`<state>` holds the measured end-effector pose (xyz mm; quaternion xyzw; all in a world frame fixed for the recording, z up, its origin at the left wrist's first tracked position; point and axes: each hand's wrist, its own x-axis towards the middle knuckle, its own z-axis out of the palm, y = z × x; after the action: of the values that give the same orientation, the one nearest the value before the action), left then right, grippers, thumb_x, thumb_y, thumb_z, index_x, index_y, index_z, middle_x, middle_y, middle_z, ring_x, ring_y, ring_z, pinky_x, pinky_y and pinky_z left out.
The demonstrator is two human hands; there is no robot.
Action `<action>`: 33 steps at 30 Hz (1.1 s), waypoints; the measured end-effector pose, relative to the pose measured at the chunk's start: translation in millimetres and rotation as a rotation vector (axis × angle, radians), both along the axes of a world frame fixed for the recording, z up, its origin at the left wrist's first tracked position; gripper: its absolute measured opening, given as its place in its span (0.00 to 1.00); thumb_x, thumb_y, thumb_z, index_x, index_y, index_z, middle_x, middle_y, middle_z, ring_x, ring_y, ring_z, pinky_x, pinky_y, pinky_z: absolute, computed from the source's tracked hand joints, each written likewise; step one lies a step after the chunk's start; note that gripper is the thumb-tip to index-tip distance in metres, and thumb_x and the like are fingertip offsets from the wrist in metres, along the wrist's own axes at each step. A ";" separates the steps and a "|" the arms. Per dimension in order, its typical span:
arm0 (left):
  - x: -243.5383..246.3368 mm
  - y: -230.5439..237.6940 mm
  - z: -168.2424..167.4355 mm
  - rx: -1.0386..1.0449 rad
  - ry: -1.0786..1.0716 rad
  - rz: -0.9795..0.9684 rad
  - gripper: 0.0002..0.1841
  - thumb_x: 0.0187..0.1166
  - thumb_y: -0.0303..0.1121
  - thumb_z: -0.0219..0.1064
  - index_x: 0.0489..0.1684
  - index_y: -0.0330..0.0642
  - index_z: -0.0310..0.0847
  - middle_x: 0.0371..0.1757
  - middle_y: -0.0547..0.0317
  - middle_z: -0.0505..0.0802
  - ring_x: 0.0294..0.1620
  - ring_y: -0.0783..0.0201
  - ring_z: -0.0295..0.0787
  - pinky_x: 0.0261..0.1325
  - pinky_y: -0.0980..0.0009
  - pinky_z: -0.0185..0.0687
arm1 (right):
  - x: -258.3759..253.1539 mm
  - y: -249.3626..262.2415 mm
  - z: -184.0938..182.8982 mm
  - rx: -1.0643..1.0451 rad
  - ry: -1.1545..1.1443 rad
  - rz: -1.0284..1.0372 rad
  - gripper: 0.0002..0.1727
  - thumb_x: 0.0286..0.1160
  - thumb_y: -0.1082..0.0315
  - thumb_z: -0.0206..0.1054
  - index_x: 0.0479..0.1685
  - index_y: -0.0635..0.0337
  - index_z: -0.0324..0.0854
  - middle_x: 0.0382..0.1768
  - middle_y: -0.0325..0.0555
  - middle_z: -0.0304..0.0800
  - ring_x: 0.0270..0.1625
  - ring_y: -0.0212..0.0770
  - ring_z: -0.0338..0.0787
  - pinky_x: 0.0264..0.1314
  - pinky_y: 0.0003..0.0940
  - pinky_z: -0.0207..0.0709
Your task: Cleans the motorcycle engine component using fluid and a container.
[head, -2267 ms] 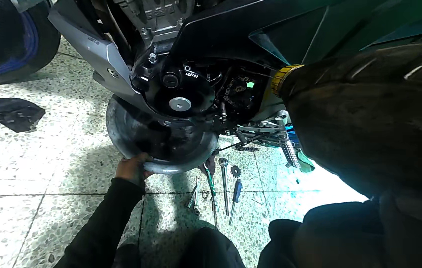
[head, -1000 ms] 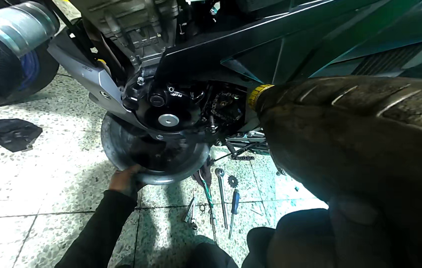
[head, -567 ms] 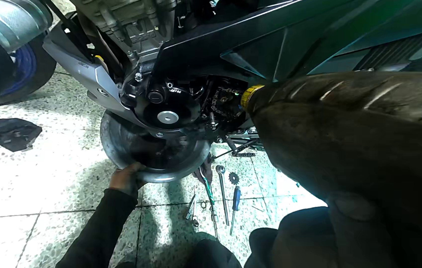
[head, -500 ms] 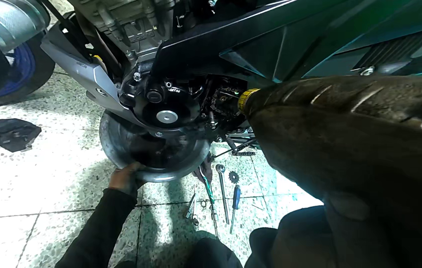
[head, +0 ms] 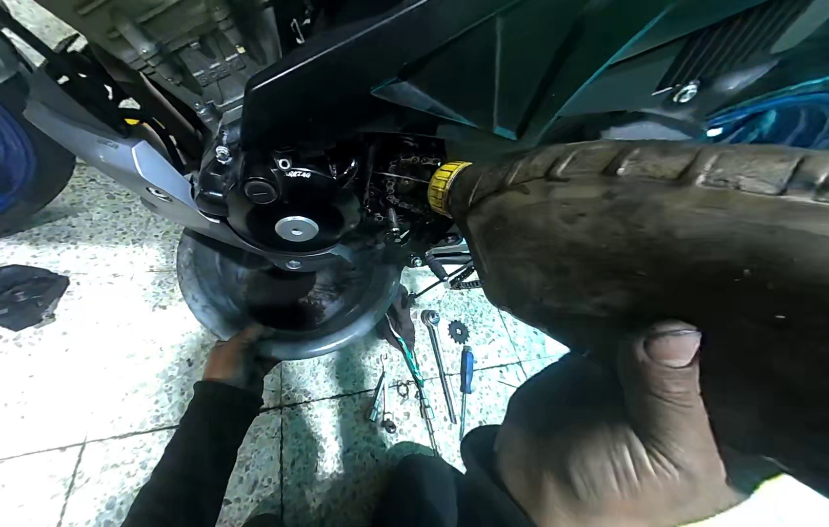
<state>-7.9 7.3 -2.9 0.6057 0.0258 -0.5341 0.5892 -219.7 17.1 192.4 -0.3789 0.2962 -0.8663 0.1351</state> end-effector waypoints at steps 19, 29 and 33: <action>2.5 1.4 -0.3 -0.134 -0.188 -0.269 0.08 0.82 0.24 0.52 0.38 0.41 0.77 0.22 0.62 0.88 0.15 0.77 0.80 0.16 0.82 0.76 | -166.9 38.0 -77.6 0.286 -1.151 0.434 0.23 0.86 0.45 0.58 0.69 0.49 0.73 0.62 0.50 0.86 0.65 0.43 0.90 0.63 0.33 0.88; 13.9 -1.3 -5.2 -0.165 -0.271 -0.318 0.09 0.84 0.27 0.48 0.38 0.44 0.75 0.25 0.62 0.90 0.20 0.74 0.87 0.20 0.80 0.84 | -266.9 103.6 -165.0 0.254 -1.281 0.398 0.20 0.89 0.51 0.53 0.70 0.50 0.71 0.64 0.51 0.85 0.68 0.44 0.88 0.67 0.32 0.86; 10.7 -1.3 -4.0 -0.159 -0.271 -0.276 0.09 0.84 0.27 0.48 0.39 0.42 0.75 0.28 0.59 0.91 0.23 0.71 0.90 0.23 0.77 0.87 | -303.8 113.8 -202.7 0.245 -1.357 0.337 0.24 0.88 0.47 0.52 0.72 0.51 0.69 0.65 0.50 0.84 0.68 0.42 0.89 0.67 0.30 0.86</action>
<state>2.9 6.1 -6.9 0.6215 -0.1790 -0.5237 0.5544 -523.5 130.9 -10.3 0.2216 0.1795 -0.8389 0.4636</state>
